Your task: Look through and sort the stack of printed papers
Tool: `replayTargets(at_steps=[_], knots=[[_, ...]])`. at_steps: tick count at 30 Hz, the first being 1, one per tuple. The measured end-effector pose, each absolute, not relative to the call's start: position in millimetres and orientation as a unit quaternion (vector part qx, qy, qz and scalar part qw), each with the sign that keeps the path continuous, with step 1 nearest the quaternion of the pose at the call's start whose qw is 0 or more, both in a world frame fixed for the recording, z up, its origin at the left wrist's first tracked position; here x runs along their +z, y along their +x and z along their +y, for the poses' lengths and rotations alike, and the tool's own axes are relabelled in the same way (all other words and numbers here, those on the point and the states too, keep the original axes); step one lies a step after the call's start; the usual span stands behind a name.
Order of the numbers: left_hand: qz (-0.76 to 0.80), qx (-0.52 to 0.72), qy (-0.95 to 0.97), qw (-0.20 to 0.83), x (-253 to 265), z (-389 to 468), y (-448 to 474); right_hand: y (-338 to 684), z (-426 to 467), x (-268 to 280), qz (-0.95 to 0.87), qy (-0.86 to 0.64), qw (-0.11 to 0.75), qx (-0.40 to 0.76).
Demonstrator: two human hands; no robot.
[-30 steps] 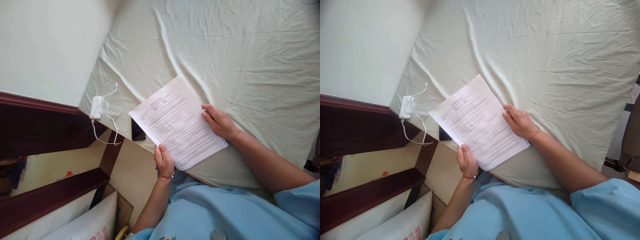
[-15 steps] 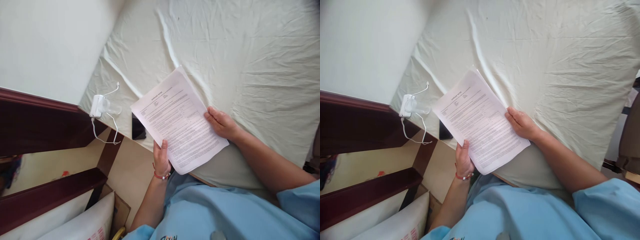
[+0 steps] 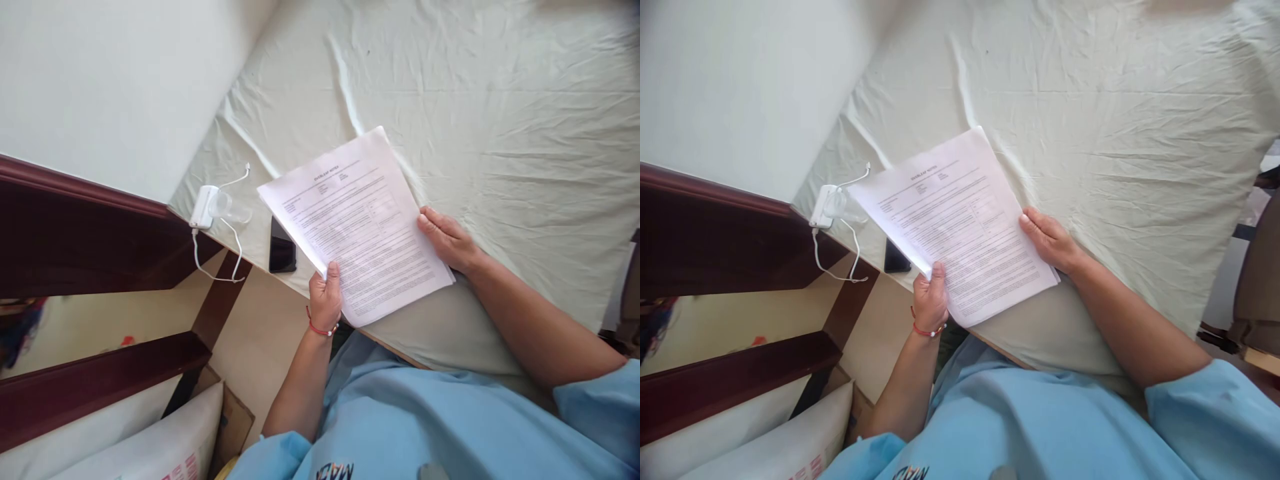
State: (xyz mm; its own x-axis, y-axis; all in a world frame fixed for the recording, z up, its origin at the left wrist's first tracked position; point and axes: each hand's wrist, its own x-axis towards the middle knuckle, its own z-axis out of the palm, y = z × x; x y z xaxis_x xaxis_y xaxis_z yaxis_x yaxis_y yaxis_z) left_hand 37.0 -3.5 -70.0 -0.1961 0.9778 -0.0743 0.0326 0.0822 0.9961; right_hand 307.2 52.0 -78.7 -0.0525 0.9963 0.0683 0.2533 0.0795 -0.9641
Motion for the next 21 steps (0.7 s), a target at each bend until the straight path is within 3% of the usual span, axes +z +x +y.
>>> replayTargets(at_steps=[4, 13, 21], knots=[[0.559, 0.508, 0.492, 0.432, -74.4, 1.8, 40.0, 305.7, 51.2, -81.1, -0.572, -0.529, 0.454, 0.433], [0.527, 0.542, 0.399, 0.518, -77.7, 8.6, 51.9, 309.3, 50.0, -80.0, -0.458, -0.505, 0.507, 0.527], [0.501, 0.556, 0.380, 0.544, -83.6, 12.6, 49.2, 311.2, 44.7, -77.3, -0.361, -0.410, 0.453, 0.705]])
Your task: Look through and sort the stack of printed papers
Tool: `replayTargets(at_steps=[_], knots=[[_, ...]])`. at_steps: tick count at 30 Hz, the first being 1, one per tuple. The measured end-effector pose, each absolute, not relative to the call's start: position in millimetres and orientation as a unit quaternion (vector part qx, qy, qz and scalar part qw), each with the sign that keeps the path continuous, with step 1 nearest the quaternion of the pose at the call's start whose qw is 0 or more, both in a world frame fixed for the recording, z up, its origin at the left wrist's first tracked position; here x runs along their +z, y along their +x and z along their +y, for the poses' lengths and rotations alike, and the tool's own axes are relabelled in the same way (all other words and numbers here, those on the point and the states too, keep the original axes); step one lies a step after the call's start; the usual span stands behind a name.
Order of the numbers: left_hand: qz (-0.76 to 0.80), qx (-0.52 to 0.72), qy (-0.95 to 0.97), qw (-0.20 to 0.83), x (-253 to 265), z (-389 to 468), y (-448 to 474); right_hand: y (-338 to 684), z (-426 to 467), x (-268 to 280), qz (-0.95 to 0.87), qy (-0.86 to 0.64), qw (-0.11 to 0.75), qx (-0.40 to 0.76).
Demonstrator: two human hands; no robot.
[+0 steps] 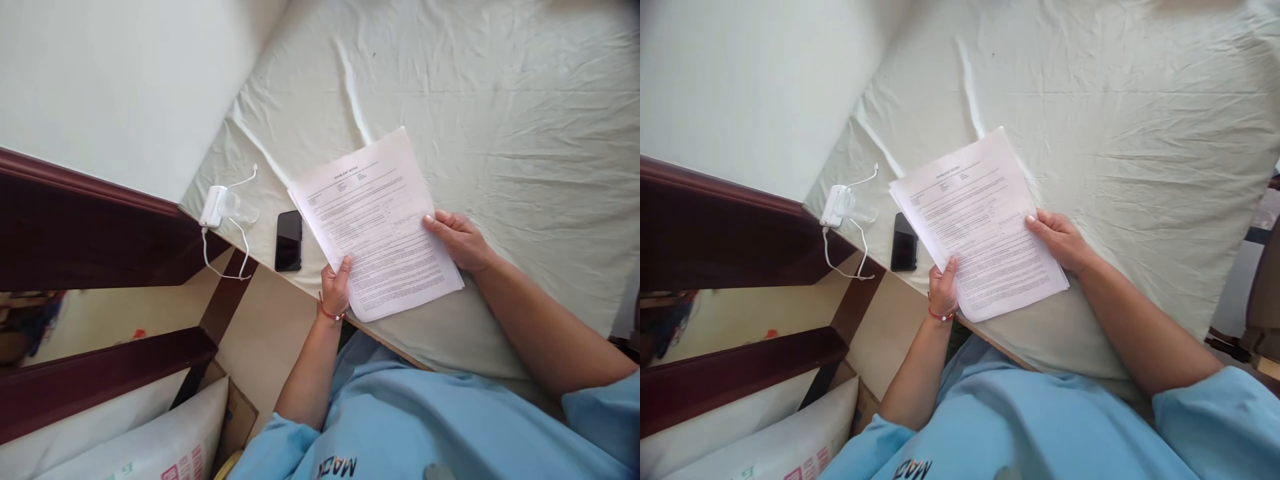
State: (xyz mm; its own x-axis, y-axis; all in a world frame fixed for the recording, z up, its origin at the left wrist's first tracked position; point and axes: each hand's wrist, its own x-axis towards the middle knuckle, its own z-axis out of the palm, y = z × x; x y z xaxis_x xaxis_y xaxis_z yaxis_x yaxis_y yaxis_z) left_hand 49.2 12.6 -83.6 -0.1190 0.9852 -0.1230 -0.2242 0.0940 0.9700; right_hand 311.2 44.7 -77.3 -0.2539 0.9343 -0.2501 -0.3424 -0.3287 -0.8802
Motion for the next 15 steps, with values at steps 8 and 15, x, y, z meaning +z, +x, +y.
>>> replayTargets(at_steps=[8, 15], knots=[[0.500, 0.535, 0.403, 0.550, -86.6, 11.2, 46.4, 309.4, 46.5, -73.5, -0.397, -0.458, 0.496, 0.622], [0.491, 0.518, 0.412, 0.566, -86.6, 8.4, 44.4, 310.4, 51.2, -78.0, -0.395, -0.462, 0.509, 0.609]])
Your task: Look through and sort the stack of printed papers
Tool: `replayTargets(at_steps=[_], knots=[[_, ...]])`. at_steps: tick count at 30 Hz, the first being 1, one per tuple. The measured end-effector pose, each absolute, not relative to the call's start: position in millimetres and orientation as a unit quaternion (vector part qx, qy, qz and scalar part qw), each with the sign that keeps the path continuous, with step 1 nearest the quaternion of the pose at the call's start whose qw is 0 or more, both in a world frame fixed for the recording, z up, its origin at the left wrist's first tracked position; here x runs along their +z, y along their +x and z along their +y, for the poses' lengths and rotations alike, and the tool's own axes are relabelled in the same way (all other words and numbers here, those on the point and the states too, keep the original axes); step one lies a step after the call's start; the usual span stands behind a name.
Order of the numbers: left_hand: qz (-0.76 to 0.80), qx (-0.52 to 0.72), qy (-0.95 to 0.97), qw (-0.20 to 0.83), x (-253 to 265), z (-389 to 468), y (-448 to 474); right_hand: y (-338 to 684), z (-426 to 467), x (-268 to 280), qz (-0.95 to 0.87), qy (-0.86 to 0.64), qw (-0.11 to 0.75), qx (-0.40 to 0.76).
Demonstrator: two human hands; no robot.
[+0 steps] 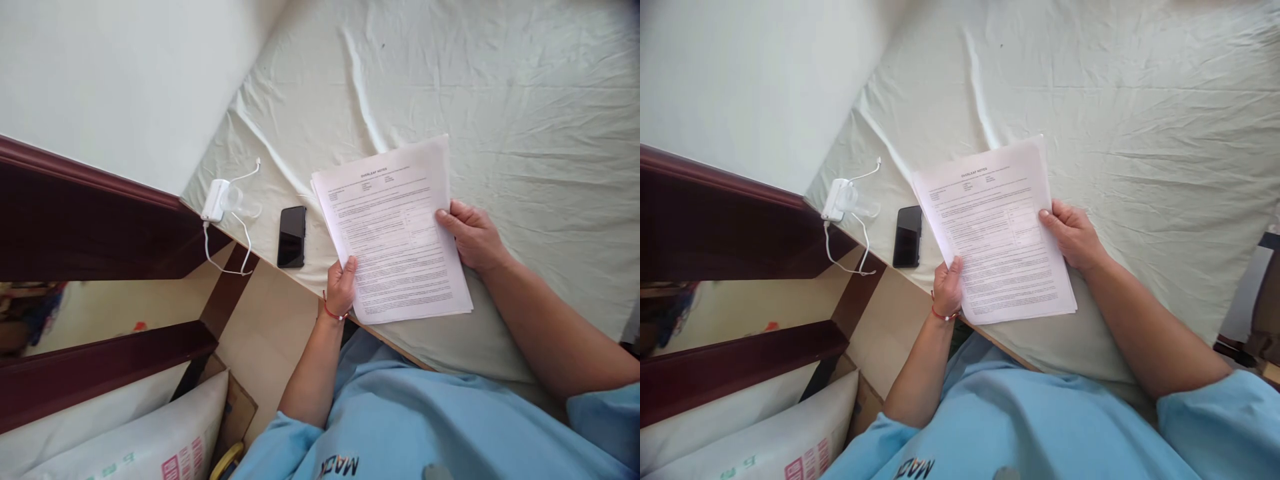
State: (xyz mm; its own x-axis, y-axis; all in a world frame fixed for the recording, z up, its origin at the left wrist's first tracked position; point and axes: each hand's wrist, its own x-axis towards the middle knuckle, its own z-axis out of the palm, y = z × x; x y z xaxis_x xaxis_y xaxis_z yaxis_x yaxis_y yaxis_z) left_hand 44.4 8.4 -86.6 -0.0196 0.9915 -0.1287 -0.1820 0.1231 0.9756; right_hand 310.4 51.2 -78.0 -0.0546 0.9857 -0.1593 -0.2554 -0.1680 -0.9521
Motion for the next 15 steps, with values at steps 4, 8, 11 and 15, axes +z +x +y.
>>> replayTargets(at_steps=[4, 8, 11, 15], knots=[[0.485, 0.552, 0.425, 0.528, -86.1, 10.3, 47.5, 310.6, 51.2, -77.0, -0.392, -0.460, 0.504, 0.616], [0.494, 0.541, 0.447, 0.513, -88.1, 11.4, 47.4, 309.4, 50.3, -76.9, -0.397, -0.470, 0.510, 0.602], [0.491, 0.528, 0.456, 0.522, -89.3, 11.1, 46.0, 308.9, 50.2, -77.9, -0.398, -0.479, 0.519, 0.585], [0.471, 0.526, 0.446, 0.550, -87.0, 10.6, 46.6, 309.9, 50.8, -78.2, -0.411, -0.469, 0.517, 0.587]])
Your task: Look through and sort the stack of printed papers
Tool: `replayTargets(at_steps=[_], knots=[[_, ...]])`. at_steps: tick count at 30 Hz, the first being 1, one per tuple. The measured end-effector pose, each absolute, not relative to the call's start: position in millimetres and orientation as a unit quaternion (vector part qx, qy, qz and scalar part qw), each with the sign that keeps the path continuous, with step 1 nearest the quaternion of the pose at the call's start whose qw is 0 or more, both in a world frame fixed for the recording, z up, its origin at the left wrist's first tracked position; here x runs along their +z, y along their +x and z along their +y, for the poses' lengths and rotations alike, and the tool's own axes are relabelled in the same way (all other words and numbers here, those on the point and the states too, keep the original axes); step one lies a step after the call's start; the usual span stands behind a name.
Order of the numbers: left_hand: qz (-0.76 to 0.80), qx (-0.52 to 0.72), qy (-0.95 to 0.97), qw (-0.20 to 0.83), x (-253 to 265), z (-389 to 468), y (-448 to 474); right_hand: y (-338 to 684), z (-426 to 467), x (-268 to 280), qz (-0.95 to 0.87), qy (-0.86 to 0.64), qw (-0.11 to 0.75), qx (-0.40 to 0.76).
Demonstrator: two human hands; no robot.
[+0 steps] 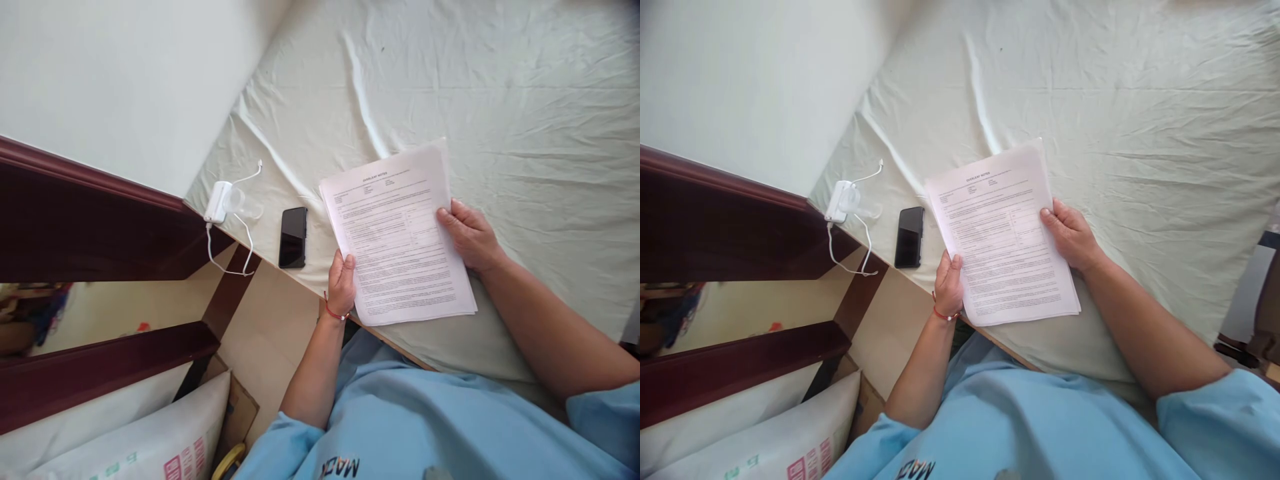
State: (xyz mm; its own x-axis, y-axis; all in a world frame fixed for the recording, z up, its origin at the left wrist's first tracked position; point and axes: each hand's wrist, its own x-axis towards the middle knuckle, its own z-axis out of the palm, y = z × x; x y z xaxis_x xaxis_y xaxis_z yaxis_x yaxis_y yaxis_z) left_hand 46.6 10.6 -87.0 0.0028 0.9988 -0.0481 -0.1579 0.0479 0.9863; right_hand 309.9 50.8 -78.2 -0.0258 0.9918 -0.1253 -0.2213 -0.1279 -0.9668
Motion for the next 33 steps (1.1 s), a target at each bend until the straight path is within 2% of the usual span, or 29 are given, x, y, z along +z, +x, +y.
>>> replayTargets(at_steps=[24, 33], knots=[[0.517, 0.547, 0.451, 0.480, -88.6, 9.7, 50.5, 310.7, 46.6, -75.5, -0.434, -0.489, 0.502, 0.566], [0.509, 0.560, 0.415, 0.506, -86.6, 8.6, 51.8, 311.1, 47.2, -76.5, -0.434, -0.480, 0.502, 0.574]])
